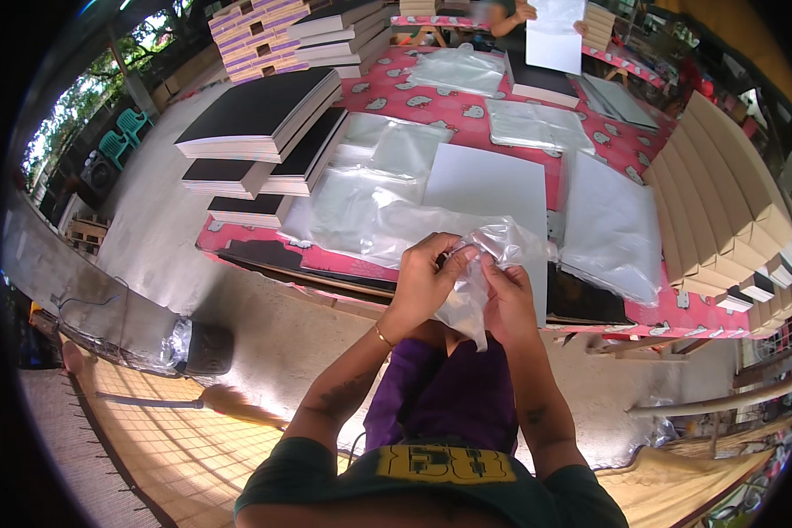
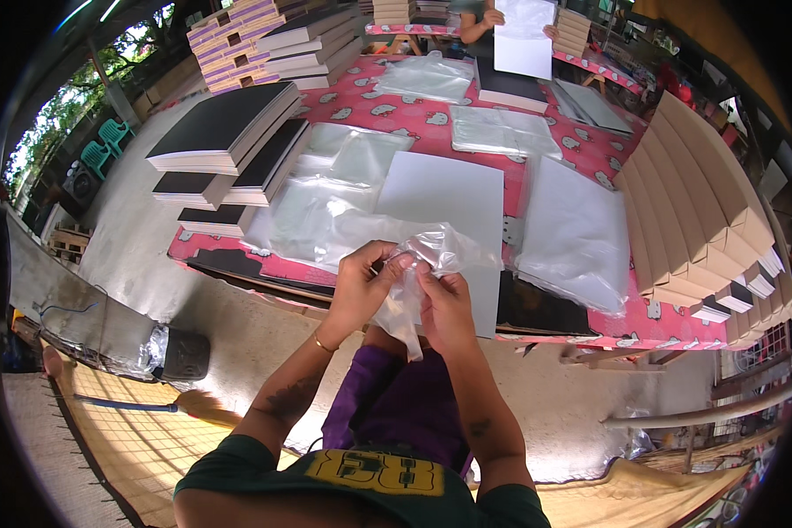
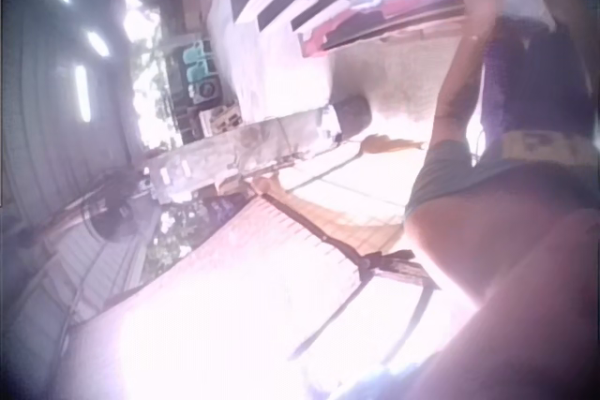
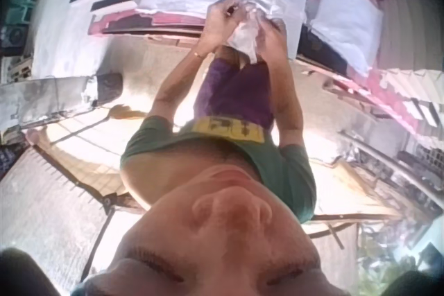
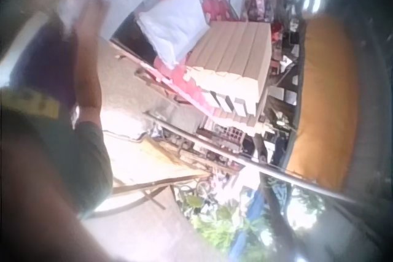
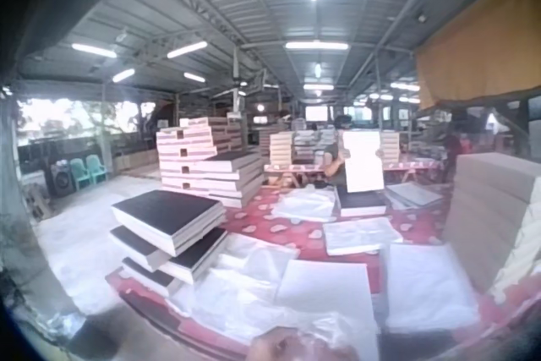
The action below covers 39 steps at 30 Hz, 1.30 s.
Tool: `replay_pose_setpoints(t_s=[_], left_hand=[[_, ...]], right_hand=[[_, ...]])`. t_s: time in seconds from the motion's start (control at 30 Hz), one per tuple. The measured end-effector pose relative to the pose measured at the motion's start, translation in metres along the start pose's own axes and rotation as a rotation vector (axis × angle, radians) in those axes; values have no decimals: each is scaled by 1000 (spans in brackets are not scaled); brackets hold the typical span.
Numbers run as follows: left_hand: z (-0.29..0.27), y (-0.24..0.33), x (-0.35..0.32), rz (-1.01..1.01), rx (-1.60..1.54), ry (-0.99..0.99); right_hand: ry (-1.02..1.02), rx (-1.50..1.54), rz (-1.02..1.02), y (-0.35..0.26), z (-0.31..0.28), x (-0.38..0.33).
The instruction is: The person picks up a stack of black boards, carries them to a table, and then proceeds to individually insert each board into a clear plastic bag.
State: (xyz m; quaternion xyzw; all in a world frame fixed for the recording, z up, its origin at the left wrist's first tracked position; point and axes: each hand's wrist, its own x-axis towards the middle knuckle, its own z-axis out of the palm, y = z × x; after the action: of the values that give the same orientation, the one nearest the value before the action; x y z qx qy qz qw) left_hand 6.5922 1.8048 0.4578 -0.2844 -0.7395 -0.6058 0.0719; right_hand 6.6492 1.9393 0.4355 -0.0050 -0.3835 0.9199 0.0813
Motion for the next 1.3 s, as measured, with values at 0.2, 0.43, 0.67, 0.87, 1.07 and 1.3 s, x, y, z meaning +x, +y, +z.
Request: replay_pose_setpoints(t_s=[0.2,0.43,0.67,0.87,1.07,1.3], left_hand=[[12,-11,1,35,115,237],[41,15,-1,217,304,38],[39,-25,-17,31,-112,46],[-5,-19,-4,213,119,7],[19,-4,-16,217,178,-33],[-28,-50,0,-135,130,346]], right_hand=[[194,-11,-13,-39,-16,-19],[242,-160,-55,-40,-25,-29],[52,533,-40,-37,-39,-40],[44,70,-35,-66,-40,-49],[107,25,-1,-22,-43,-28],[110,499,-180,-46,-130,-29]])
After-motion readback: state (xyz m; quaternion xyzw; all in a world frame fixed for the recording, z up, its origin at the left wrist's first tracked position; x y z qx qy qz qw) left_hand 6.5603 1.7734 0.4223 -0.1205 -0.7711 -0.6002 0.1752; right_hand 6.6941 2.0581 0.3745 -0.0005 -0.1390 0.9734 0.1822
